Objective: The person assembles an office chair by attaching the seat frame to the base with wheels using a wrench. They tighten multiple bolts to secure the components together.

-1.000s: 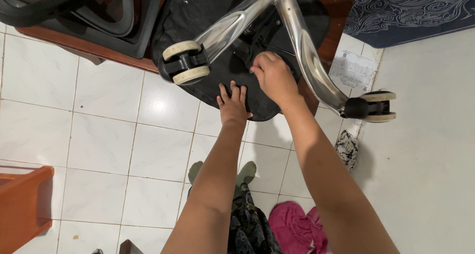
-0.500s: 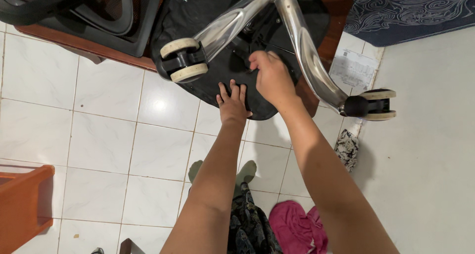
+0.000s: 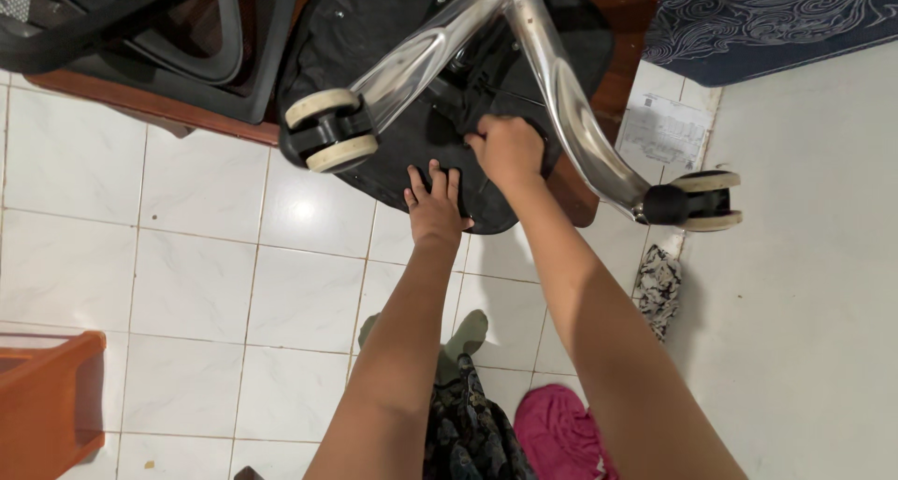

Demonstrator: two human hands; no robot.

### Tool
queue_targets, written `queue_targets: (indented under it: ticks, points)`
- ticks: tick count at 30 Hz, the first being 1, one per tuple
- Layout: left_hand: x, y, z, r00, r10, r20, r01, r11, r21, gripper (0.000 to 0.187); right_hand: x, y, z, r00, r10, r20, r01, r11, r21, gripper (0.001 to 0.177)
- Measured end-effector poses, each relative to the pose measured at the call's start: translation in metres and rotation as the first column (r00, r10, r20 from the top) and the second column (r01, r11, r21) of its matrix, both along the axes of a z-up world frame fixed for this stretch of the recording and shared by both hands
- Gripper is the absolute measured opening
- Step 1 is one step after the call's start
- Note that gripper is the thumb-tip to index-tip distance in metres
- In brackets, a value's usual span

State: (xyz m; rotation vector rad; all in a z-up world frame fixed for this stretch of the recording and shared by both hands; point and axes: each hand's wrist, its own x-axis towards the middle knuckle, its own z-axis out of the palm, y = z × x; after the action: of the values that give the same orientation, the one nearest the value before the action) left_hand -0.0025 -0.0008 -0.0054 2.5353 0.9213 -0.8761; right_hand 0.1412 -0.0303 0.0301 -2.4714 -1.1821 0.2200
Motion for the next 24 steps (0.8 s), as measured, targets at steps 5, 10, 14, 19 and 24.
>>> queue_targets:
  ticks: [5,10,14,19,24]
  points:
    - [0.000,0.000,-0.002,1.000,-0.002,-0.013,0.002,1.000,-0.008,0.109,0.004,0.023,-0.031,0.983,0.090,0.163,-0.047,0.967,-0.249,0.026]
    - [-0.001,0.000,-0.004,1.000,-0.023,0.004,0.023,1.000,0.014,0.109,0.002,0.022,-0.045,0.992,0.072,0.107,-0.030,0.934,-0.357,0.029]
    - [0.000,0.000,-0.001,1.000,-0.014,-0.009,0.014,1.000,0.003,0.109,0.003,0.021,-0.044,0.998,0.032,0.060,-0.012,0.949,-0.316,0.023]
    - [0.001,0.001,0.001,1.000,-0.013,-0.007,0.013,1.000,-0.009,0.110,0.002,0.020,-0.040,0.997,-0.057,-0.045,0.045,0.972,-0.229,0.012]
    - [0.000,0.001,0.005,1.000,0.002,0.016,-0.002,1.000,-0.007,0.111,-0.006,0.024,-0.020,0.993,0.029,0.113,-0.026,0.999,-0.026,0.011]
